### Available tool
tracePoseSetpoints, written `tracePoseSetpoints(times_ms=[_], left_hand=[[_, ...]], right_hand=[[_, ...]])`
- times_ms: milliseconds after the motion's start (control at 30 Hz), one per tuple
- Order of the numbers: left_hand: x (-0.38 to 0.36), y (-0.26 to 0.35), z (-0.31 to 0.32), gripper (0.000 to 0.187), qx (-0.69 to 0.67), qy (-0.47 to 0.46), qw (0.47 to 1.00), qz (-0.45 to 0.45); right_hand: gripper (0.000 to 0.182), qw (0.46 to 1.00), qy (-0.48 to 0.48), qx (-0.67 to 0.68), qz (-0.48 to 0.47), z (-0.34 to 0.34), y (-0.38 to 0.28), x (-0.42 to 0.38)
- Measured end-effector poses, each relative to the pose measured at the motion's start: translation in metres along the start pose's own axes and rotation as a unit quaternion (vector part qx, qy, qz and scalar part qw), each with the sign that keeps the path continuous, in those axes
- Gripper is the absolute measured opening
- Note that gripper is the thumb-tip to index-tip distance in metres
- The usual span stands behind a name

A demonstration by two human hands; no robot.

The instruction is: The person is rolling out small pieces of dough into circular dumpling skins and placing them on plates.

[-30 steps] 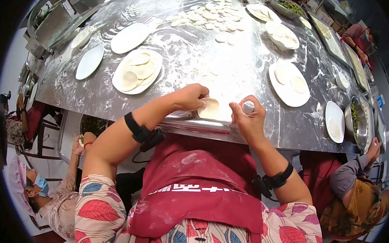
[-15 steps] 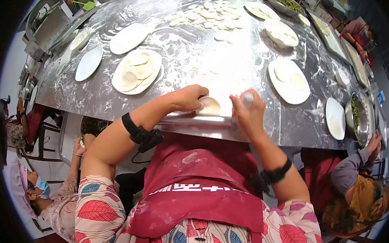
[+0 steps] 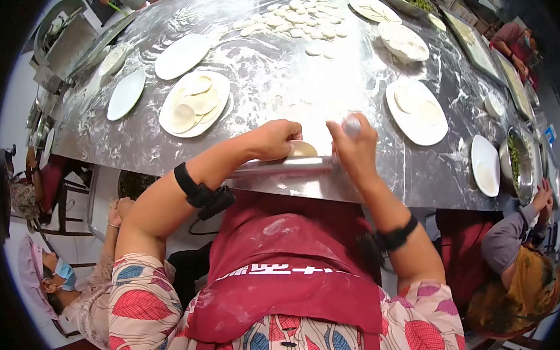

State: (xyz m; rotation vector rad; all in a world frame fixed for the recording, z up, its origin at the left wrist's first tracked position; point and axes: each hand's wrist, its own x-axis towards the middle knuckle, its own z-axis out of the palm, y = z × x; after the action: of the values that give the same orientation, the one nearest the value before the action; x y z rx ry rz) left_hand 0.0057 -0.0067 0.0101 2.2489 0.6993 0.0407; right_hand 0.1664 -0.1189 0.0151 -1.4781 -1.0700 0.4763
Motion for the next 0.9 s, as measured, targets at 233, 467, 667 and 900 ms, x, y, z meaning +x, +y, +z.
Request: tracePoseSetpoints(times_ms=[233,467,667,900], left_hand=[[0.013,0.002,-0.001,0.015,0.032,0.008,0.999,-0.019],[-0.002,0.004,-0.001,0.016,-0.009,0.018,1.0,-0.016],[0.008,0.001,-0.002,0.018,0.016,0.017,1.0,-0.019],[-0.003,-0.014,0.003,0.018,-0.048,0.019,0.999,-0.01]], right_hand=[[0.021,1.0,-0.013,-0.003,-0.011,0.002,-0.001,0.01],[0.024,1.0,-0.009,0.006,-0.011,0.002,0.0,0.007],[0.02,1.0,-0.017,0.0,-0.023,0.009,0.007,0.024],[0.023,1.0,-0.007,0.025,0.008,-0.004,-0.001,-0.013]])
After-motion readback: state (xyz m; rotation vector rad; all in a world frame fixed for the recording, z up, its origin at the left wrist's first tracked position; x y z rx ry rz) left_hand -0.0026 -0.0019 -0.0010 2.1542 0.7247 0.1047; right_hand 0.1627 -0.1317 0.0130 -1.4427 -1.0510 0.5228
